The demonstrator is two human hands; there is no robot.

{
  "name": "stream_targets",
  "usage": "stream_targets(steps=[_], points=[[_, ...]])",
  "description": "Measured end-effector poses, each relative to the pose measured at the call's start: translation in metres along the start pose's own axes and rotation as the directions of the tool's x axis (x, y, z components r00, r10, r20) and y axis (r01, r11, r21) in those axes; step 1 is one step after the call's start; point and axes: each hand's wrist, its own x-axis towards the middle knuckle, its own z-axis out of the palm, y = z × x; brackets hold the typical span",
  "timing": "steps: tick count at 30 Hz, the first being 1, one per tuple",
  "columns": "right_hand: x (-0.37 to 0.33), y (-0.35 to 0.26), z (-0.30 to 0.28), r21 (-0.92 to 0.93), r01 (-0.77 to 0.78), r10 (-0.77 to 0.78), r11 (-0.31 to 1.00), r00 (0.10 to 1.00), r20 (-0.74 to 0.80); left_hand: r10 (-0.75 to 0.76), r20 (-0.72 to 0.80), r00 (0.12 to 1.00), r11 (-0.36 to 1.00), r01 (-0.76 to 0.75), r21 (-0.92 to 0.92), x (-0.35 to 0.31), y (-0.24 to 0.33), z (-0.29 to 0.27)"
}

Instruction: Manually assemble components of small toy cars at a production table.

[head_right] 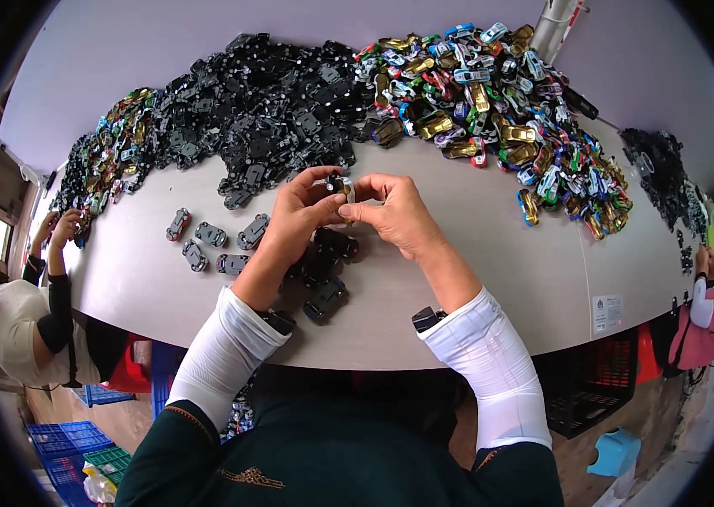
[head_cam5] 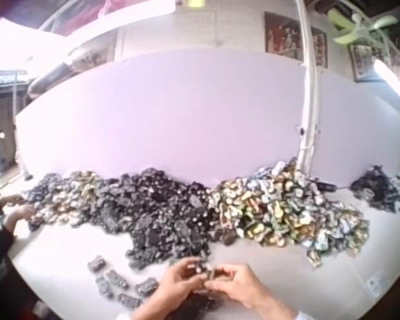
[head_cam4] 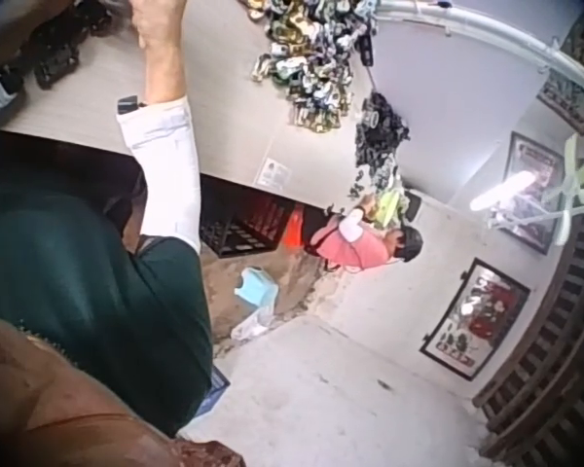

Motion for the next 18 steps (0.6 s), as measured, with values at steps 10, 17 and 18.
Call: stream_targets(steps=[10, 17, 18], points=[[-0.005, -0.017, -0.006, 0.228, -0.061, 0.054, 0.972, 0.998, 0.034, 0.002, 0.053, 0.999, 0.914, 0.02, -0.405, -0.001, 0.005, -0.003], [-0.005, -0.01, 0.008, -0.423, 0.247, -0.325, 0.872, 0.938, -0.121, 0.054, 0.039, 0.998, 0.949, -0.039, -0.314, 0.0, -0.001, -0.008], [-0.005, -0.01, 0.009, -0.423, 0.247, -0.325, 0.872, 0.938, -0.122, 0.056, 0.055, 0.997, 0.946, -0.036, -0.323, 0.0, -0.001, -0.008]])
